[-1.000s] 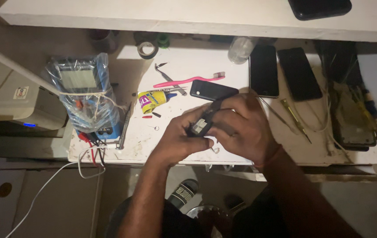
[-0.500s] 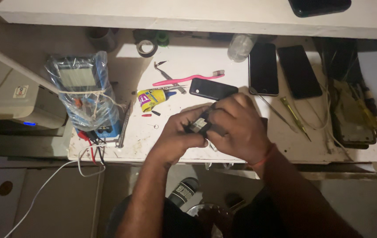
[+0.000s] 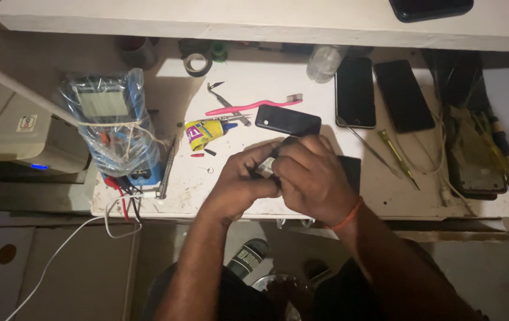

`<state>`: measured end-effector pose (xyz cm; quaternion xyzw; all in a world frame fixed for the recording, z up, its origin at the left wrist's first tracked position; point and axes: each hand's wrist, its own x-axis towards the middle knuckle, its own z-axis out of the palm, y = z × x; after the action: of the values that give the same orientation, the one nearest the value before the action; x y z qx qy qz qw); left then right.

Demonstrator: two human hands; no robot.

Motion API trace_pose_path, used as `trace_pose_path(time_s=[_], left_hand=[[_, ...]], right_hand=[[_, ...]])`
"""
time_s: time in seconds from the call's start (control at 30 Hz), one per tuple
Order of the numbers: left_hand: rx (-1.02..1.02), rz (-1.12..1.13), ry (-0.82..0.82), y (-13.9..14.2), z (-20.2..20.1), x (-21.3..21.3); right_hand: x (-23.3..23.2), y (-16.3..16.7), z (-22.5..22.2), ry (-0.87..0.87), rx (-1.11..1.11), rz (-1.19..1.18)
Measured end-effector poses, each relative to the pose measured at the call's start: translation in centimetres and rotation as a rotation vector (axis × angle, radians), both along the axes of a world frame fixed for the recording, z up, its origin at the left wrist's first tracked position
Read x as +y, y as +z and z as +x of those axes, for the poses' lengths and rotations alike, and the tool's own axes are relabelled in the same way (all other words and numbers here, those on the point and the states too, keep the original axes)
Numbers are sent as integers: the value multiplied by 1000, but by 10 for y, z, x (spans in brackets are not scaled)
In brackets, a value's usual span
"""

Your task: The person works at a repair bench on a small feature phone, prying off the back cover, removing and reinserting the battery, and snapping the cover back on. They then pick up a smartphone and run a small tool along its screen edge.

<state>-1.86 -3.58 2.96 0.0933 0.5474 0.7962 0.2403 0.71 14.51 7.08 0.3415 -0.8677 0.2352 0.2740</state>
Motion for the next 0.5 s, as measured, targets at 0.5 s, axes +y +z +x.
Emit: trace_pose_path(time_s=[0.5], left_hand=[[631,-605,423,7,9,22]], right_hand=[[19,-31,-19,-129,-772,-815]])
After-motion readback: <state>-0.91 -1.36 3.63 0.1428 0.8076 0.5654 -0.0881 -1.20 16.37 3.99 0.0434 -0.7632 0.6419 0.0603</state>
